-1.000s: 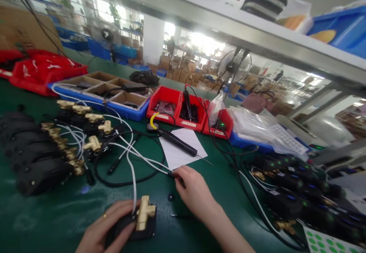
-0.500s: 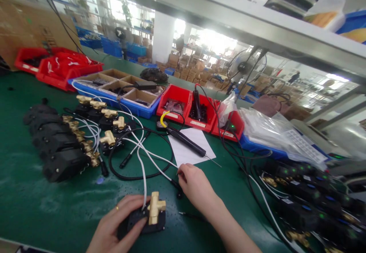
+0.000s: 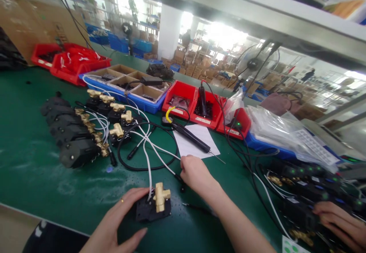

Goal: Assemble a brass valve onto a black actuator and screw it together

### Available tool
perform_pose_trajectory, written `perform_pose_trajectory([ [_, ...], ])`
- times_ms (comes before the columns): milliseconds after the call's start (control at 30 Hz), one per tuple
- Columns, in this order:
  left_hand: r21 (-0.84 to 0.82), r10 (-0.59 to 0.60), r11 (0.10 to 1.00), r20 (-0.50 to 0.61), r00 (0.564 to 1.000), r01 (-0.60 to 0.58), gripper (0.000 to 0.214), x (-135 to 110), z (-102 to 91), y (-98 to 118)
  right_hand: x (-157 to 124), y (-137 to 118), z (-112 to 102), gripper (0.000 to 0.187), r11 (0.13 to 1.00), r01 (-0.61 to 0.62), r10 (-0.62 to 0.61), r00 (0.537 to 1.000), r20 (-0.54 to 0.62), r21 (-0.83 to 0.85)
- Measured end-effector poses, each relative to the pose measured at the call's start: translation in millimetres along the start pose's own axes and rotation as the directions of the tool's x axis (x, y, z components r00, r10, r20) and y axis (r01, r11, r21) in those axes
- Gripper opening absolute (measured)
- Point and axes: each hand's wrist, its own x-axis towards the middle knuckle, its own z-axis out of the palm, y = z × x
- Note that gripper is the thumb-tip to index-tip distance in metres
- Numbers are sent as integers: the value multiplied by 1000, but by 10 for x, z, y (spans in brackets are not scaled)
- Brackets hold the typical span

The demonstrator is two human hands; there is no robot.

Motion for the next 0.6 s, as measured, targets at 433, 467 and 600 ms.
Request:
perform_pose_trajectory([
  [433,-45,36,999,236,971,-26,102,154,-99,-17,-1121,-63,830,13,625,445,-85,855,-511,641],
  [467,-42,52,998,285,957,-42,104,246,-138,-10,-1143,-98,870,14,626,477,-90,830,-551,617],
  [600,-85,91,995,528,845,-55,98,589,-206,38,-1151,-196,926,15,616,537,-80,771,-632,576],
])
